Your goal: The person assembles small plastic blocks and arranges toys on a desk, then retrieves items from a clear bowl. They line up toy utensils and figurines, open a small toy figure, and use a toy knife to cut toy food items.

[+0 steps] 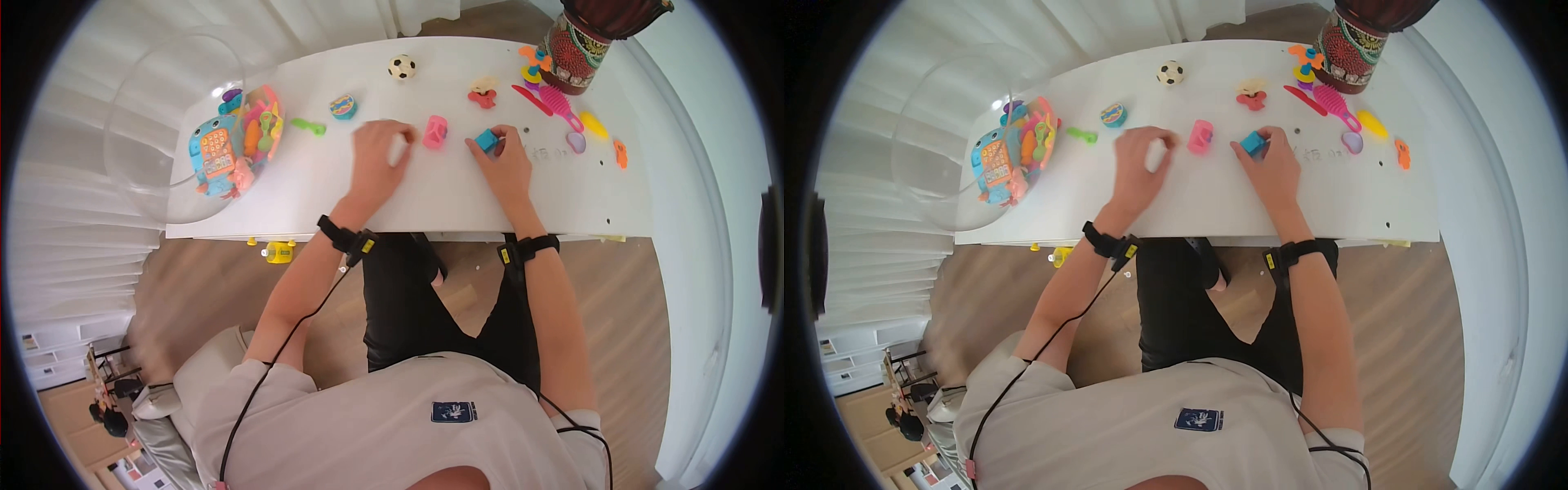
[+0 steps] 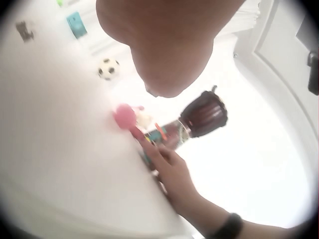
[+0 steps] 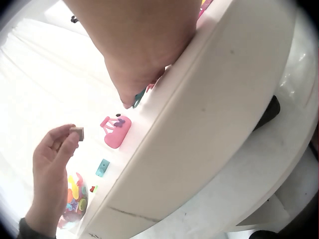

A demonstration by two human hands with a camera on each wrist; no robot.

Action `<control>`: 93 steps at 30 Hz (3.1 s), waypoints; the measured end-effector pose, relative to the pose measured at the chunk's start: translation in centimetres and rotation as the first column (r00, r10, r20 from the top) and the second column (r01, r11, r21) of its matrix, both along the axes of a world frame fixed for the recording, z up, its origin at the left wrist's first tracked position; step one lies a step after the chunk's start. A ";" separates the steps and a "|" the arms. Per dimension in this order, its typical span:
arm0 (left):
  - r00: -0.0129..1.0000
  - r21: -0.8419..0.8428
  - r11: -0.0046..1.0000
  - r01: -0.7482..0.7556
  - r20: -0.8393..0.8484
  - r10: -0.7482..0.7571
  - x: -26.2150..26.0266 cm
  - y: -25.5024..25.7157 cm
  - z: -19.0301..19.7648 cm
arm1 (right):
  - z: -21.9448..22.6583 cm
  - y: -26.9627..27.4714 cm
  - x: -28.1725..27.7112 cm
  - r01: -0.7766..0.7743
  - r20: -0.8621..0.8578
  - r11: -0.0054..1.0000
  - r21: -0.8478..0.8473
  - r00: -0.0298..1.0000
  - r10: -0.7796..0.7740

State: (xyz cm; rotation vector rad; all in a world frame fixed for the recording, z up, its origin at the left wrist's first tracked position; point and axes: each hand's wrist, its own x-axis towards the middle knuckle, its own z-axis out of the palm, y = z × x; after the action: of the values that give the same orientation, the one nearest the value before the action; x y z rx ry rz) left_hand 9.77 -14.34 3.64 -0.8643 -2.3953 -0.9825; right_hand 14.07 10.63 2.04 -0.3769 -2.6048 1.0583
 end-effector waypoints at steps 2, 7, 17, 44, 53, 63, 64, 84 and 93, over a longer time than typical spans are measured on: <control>0.991 0.007 0.991 0.133 0.008 -0.133 1.8 3.0 0.6 | -0.1 -0.1 0.0 0.013 0.033 1.000 -0.014 0.999 -0.012; 0.960 0.032 0.962 0.273 0.062 -0.274 2.1 6.9 -1.6 | -1.6 0.1 -0.5 0.002 -0.164 0.998 0.062 0.986 0.008; 0.985 0.031 0.986 0.162 0.049 -0.164 2.2 7.1 -3.2 | -2.2 0.7 -0.4 -0.078 -0.148 0.997 -0.015 0.986 0.075; 0.995 0.082 0.994 0.067 0.074 -0.073 2.2 7.1 -3.5 | -2.8 1.9 -0.4 -0.211 -0.344 0.950 -0.231 0.931 0.124; 0.990 0.059 0.995 0.083 0.113 -0.089 2.3 7.1 -3.1 | -2.6 1.6 -0.6 -0.048 -0.331 0.991 -0.124 0.944 0.004; 0.994 0.133 0.991 0.032 0.103 -0.046 1.8 7.1 -3.6 | -3.0 1.5 -0.4 -0.211 -0.315 0.968 -0.139 0.936 0.159; 0.994 0.133 0.991 0.032 0.103 -0.046 1.8 7.1 -3.7 | -3.0 1.5 -0.4 -0.214 -0.314 0.966 -0.143 0.936 0.161; 0.993 0.112 0.994 0.016 0.114 -0.029 1.5 7.0 -4.0 | -2.3 1.2 -0.2 -0.294 -0.289 0.955 -0.024 0.917 0.275; 0.971 0.144 0.987 -0.064 0.239 0.028 2.1 7.1 -3.4 | -2.5 1.0 -0.3 -0.261 -0.298 0.964 -0.056 0.926 0.234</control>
State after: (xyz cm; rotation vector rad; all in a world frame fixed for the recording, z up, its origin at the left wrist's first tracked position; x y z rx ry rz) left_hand 11.86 -7.24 0.27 -0.6656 -2.4813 -1.2935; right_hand 13.73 11.61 -0.42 0.0894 -2.3860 1.2183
